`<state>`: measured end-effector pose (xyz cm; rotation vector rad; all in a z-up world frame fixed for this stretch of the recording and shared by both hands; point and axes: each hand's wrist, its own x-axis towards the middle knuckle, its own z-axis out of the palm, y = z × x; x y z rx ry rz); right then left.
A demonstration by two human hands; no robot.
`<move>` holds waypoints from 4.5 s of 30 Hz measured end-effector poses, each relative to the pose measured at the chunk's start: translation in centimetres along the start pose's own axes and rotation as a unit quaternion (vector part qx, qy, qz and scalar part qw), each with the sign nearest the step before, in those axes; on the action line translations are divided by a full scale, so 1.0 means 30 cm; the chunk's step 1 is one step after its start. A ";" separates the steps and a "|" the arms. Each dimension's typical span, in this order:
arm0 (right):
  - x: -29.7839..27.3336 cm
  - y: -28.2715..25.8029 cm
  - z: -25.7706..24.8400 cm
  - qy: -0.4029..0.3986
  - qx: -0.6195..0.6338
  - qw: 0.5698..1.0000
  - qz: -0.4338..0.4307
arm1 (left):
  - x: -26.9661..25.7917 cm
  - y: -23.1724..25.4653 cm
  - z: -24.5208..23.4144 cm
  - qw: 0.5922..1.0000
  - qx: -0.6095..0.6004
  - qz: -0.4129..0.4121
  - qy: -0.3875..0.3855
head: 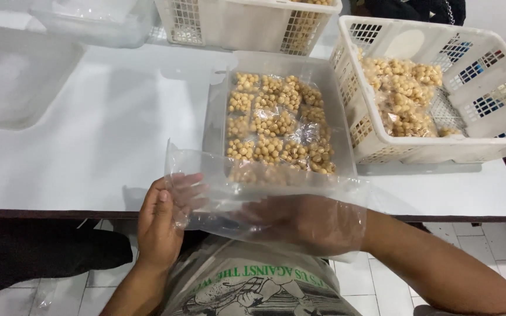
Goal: Manually transferring small round snacks from a storage basket into individual plastic bags for packaging.
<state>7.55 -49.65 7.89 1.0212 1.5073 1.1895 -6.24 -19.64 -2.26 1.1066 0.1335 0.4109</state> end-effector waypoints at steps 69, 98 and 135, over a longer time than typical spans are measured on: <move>-0.183 0.159 0.110 0.210 0.654 0.163 0.708 | 0.650 -0.092 0.132 0.992 -0.080 -0.068 -0.065; 0.280 0.105 0.561 0.093 0.593 0.766 0.230 | 0.593 -0.054 0.165 0.991 -0.007 0.018 -0.136; -0.235 0.528 0.305 0.117 0.799 0.456 0.375 | 0.782 -0.042 -0.069 0.973 -0.199 -0.010 -0.117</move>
